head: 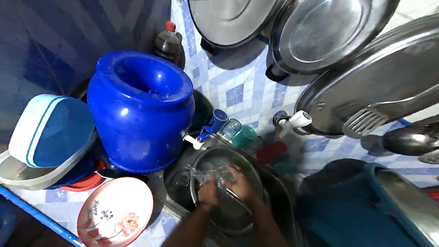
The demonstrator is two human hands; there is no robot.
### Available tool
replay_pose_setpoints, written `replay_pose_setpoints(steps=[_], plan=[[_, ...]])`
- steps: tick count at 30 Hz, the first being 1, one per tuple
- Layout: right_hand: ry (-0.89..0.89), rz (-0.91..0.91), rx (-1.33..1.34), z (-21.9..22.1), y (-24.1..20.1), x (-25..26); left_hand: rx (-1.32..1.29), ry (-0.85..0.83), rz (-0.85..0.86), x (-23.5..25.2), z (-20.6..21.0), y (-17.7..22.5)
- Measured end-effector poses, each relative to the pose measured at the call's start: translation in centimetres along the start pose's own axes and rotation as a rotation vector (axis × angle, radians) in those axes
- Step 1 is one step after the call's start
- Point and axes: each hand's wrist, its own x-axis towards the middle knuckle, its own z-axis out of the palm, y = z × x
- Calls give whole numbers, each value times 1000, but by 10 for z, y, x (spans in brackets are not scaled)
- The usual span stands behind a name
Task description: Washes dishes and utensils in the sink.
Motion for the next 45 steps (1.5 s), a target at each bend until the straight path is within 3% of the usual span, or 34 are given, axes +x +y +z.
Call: replay_pose_setpoints(steps=[1, 3, 5, 7, 9, 11, 14, 17, 19, 23, 26, 28, 30, 33, 35, 37, 40, 42, 43, 45], plan=[[-77, -5, -79, 3, 7, 5, -8, 25, 66, 1, 0, -1], [-85, -10, 48, 12, 32, 7, -23, 102, 209, -1, 2, -2], [61, 17, 296, 17, 50, -2, -26, 194, 301, -3, 2, -3], [279, 142, 461, 18, 47, -12, -107, 270, 272, -5, 1, -3], [461, 208, 678, 25, 40, -18, -376, 340, 159, -1, 2, -8], [517, 170, 854, 35, 25, -23, -791, 287, 19, 9, 3, -12], [432, 55, 940, 59, 2, -29, -1446, 55, -185, 22, 4, -15], [226, -131, 1005, 78, 5, -27, -1714, -20, -228, 29, 3, -20], [84, -231, 804, 80, 20, -17, -1708, -32, -256, 30, 3, -21], [-188, -202, -284, 69, 34, 14, -1553, -95, -235, 28, 9, -19], [-91, -83, -570, 75, 20, 32, -1536, -72, -195, 34, 14, -22], [5, 11, -398, 88, 13, 45, -1526, -9, -198, 32, 8, -22], [168, 102, 124, 99, 4, 53, -1529, 7, -155, 21, -2, -17], [352, 244, 1125, 101, -16, 57, -1599, -3, -96, 24, 2, -18], [335, 200, 1460, 101, -26, 49, -1719, -51, -73, 27, 0, -18], [369, 91, 1205, 110, -26, 42, -1779, -25, -43, 33, 0, -22], [186, 8, 161, 109, 7, 34, -1577, -8, -77, 31, 4, -24], [-35, 56, -335, 95, 26, 36, -1420, -69, -112, 25, 5, -21], [-77, 69, -440, 90, 29, 36, -1386, -88, -115, 23, 6, -19], [0, 106, -344, 86, 13, 34, -1411, -53, -128, 25, 5, -18]])
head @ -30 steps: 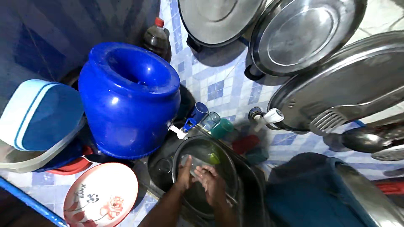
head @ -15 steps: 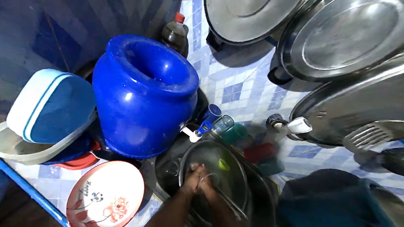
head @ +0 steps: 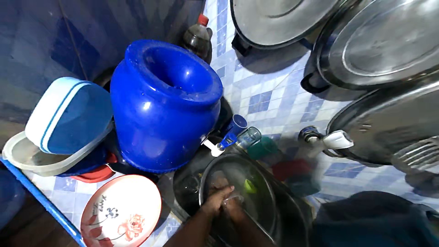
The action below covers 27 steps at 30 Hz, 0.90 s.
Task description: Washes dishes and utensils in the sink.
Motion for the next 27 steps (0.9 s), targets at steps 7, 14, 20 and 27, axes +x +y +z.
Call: replay_pose_setpoints(steps=[7, 14, 20, 27], plan=[[400, 154, 1557, 5, -54, -9, -287, -157, 77, 8, -6, 4], [82, -219, -49, 27, 23, -8, 91, 2, -48, 5, -5, -1], [10, -120, 329, 21, 0, -8, -78, 105, -126, 10, -4, 5], [91, -362, -251, 46, 62, -33, -5, 126, -254, 7, -6, 4]])
